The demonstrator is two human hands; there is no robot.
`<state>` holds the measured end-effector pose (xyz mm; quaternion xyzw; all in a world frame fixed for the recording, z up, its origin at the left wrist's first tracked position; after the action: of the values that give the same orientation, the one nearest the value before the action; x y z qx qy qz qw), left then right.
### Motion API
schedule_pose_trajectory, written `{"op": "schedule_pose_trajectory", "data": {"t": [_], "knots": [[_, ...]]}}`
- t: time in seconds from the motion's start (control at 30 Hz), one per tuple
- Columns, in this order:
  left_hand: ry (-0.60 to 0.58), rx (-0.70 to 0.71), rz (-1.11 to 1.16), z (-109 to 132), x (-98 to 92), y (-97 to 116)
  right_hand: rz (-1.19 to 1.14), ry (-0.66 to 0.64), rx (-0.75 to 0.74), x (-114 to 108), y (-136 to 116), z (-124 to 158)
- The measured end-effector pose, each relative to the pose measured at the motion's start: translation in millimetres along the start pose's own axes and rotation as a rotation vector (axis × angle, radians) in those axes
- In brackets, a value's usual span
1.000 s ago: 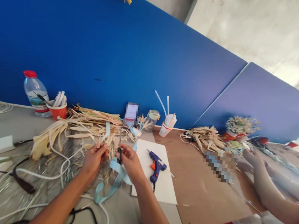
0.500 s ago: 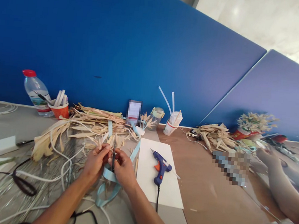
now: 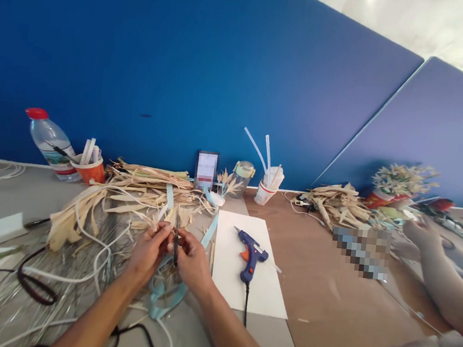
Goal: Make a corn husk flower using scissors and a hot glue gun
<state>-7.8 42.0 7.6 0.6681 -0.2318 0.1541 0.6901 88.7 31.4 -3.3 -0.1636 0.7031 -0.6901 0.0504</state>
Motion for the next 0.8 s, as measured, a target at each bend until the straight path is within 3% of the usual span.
{"op": "schedule_pose_trajectory", "data": {"t": [0.33,0.8], "knots": [[0.010,-0.028,0.064,0.7,-1.7,-5.1,-0.075,0.003,-0.025,1.1,-1.2,0.8],[-0.122,-0.095,0.146,-1.2,-6.8,-10.6,-0.109,-0.013,-0.011,0.6,-9.1,3.9]]}}
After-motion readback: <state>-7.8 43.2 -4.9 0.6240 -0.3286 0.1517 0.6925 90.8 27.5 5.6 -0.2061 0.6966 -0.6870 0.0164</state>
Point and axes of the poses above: each hand's wrist, its own z-axis away from the middle knuckle, its own x-axis out of the palm, y = z × x, the point moved 4 cm from there along -z, towards the middle knuckle, and after that the axes turned 10 degrees about -y, right-handed, at the moved point
